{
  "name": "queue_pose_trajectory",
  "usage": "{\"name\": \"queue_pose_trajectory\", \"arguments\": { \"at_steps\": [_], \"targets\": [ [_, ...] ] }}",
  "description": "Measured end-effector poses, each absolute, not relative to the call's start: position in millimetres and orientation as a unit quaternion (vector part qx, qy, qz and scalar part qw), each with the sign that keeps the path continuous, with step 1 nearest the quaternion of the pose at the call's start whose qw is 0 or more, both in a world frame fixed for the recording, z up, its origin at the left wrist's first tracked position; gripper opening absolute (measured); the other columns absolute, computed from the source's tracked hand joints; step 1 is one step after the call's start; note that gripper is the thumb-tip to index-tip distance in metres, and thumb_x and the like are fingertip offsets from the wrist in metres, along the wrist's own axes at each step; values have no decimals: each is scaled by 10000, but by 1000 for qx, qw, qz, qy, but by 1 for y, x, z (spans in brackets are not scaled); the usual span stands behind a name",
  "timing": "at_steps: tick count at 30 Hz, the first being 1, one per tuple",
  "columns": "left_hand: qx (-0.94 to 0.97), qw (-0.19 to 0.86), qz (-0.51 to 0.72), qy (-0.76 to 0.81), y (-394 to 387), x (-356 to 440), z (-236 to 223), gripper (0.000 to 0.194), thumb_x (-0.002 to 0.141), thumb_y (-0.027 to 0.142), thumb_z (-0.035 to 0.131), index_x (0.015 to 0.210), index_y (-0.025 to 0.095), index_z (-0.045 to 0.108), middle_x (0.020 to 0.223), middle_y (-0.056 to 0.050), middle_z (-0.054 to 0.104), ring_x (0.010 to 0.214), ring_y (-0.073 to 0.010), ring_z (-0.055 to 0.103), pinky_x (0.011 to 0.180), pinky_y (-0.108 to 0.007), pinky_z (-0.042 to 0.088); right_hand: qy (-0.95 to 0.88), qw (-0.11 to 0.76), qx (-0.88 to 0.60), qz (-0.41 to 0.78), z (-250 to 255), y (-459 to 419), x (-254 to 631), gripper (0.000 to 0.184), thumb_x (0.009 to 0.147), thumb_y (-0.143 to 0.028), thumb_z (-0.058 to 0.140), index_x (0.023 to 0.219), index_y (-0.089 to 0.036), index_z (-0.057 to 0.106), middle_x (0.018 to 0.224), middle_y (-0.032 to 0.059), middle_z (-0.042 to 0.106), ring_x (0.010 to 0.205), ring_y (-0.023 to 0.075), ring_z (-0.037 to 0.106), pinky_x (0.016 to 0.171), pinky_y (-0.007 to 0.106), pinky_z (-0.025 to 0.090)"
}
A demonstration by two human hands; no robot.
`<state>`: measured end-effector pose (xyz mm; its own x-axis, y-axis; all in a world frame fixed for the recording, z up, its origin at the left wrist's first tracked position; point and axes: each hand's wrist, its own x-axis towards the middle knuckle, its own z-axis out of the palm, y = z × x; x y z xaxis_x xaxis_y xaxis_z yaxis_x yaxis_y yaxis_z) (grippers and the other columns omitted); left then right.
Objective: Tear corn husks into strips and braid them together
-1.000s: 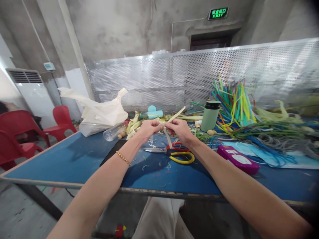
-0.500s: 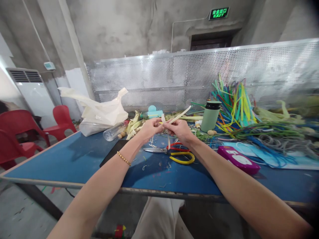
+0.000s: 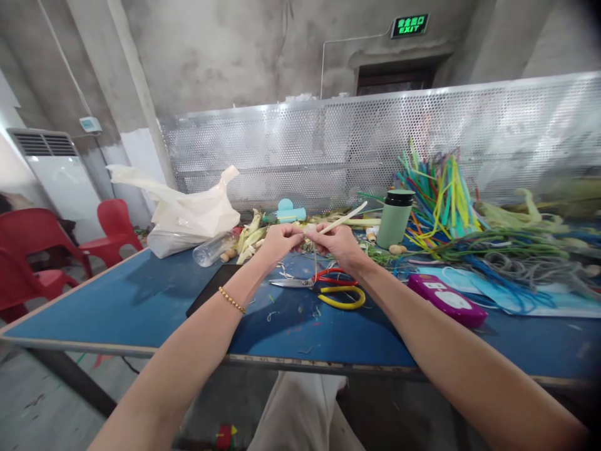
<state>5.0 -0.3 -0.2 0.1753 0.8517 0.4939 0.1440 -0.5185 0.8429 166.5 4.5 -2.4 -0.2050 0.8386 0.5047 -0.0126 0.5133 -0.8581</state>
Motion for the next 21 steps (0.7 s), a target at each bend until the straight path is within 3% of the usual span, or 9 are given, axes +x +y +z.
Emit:
{"name": "queue_pose_trajectory", "arguments": {
  "at_steps": [21],
  "targets": [
    [725,130,545,401,-10,7,6,134,719,177,559,639,142,662,551,-5,588,560,-123,508,602,-247,378,-628,591,-288,416,-1,7,163,280,650,-374,753,703,-162,579,454,-57,474,416,65,381,415,225,292]
  ]
}}
